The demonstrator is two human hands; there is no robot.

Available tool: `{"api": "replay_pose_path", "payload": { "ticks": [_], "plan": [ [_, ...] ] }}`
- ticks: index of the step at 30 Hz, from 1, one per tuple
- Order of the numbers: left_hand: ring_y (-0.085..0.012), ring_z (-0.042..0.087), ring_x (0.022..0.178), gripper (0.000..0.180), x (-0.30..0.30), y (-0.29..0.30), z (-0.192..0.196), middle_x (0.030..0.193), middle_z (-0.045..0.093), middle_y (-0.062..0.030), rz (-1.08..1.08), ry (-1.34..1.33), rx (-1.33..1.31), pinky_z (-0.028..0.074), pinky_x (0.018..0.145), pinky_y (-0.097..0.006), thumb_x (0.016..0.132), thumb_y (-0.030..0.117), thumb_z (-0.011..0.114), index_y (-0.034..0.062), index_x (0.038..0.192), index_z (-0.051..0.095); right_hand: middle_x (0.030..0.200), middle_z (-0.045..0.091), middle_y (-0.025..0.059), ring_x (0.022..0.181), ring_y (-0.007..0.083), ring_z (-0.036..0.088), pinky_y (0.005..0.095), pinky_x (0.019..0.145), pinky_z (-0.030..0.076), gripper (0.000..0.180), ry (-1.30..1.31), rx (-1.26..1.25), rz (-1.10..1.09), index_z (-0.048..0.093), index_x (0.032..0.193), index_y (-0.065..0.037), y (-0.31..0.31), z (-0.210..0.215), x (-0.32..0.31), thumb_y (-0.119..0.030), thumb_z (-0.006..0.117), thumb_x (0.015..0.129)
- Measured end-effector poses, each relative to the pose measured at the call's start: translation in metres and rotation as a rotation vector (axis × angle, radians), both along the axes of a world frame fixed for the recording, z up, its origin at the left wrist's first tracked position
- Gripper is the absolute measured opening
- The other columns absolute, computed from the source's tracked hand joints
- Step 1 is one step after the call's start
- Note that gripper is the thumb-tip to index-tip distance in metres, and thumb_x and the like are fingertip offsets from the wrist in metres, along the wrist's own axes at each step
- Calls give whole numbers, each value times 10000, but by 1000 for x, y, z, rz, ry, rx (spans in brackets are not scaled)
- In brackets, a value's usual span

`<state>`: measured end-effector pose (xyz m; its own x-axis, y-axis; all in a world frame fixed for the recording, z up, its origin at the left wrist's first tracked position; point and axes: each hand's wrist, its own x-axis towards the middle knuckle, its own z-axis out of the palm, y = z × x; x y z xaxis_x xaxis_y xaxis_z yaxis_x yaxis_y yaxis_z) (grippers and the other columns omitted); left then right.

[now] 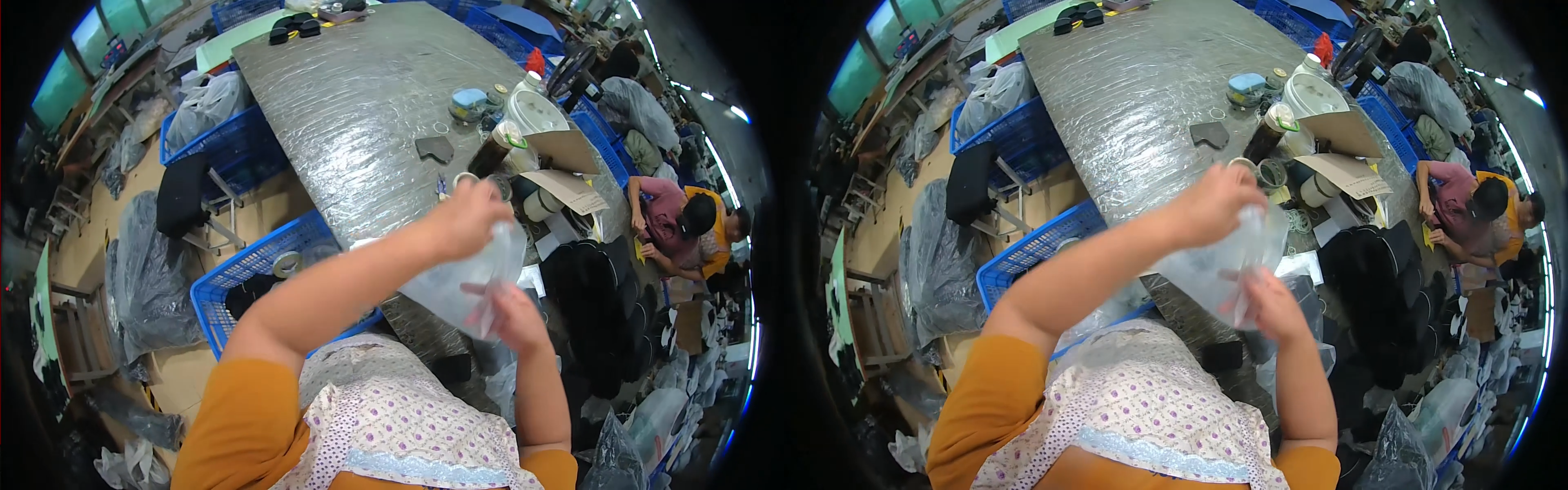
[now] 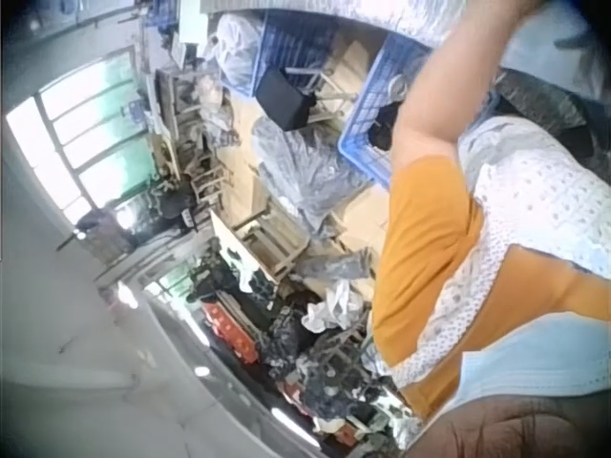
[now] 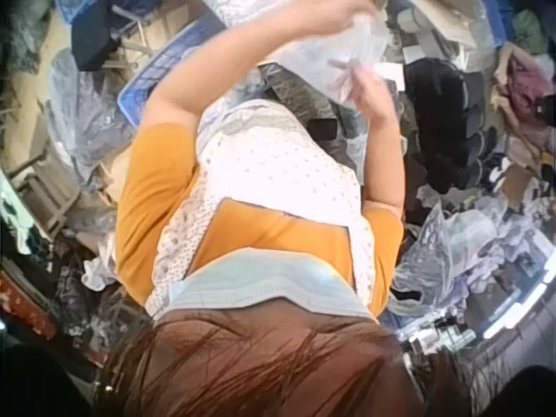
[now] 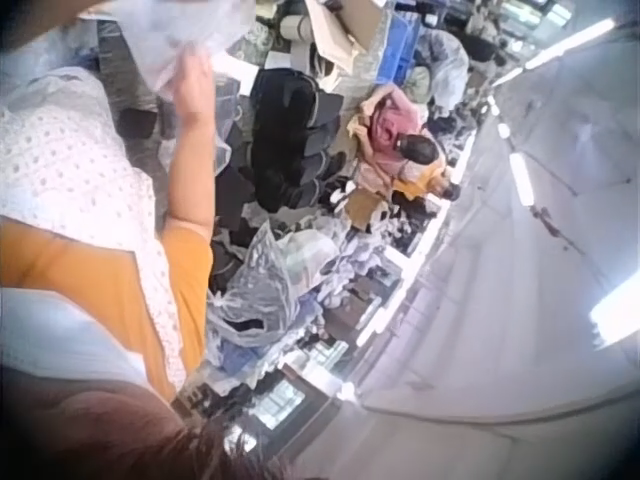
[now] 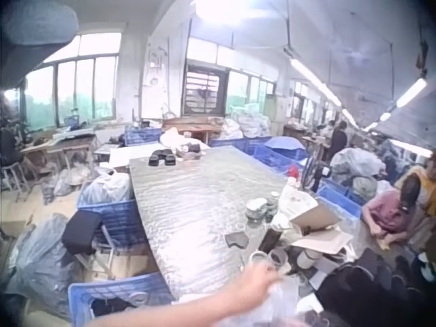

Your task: The recorder uses a heat press machine to apply a logo to black shoe components and then packages the components into plastic bags.

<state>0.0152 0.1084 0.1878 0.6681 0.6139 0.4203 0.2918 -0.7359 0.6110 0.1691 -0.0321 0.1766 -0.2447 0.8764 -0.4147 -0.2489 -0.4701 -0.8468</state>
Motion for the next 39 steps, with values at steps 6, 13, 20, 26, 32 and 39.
{"api": "replay_pose_path", "payload": {
  "ticks": [6,13,20,26,32,39],
  "plan": [
    [-372,391,1180,237,7,-128,-61,1273,437,-191,-502,-232,-564,302,991,-428,857,140,495,118,1073,590,1112,555,108,988,223,563,337,864,433,366,306,-71,7,450,1197,29,-66,-70,38,-66,473,844],
    [-359,359,1210,372,-11,-150,-90,1301,402,-204,-793,-131,-634,281,1006,-424,845,107,474,93,1216,502,1103,552,118,976,216,559,323,861,424,372,-36,-123,-158,444,1202,38,-104,-109,-18,-103,481,860],
    [-306,330,1249,486,-21,-107,-110,1374,345,-133,-613,328,-641,304,1004,-420,761,41,507,117,1240,474,1111,544,132,972,209,556,314,854,424,388,-509,-103,-228,436,1209,49,-91,-138,-37,-118,489,862],
    [-306,303,1270,504,-34,-79,-141,1391,339,-66,-360,609,-70,294,965,-523,734,148,585,147,1231,499,997,566,120,890,196,551,291,796,424,355,-808,-122,-486,447,1186,57,-98,-167,-59,-153,475,900],
    [-298,236,1315,559,-59,-122,-162,1418,308,-58,-433,652,83,266,980,-520,732,179,585,125,1273,456,978,558,116,886,196,543,295,798,421,299,-361,37,-862,487,1139,48,-113,-166,-63,-127,502,896],
    [-289,268,1301,482,-64,-121,-175,1376,376,-54,-445,510,13,267,983,-492,695,129,602,104,1172,540,993,556,111,923,176,530,277,820,407,193,-357,-34,-658,561,1032,32,-104,-145,-53,-94,487,905]
  ]
}}
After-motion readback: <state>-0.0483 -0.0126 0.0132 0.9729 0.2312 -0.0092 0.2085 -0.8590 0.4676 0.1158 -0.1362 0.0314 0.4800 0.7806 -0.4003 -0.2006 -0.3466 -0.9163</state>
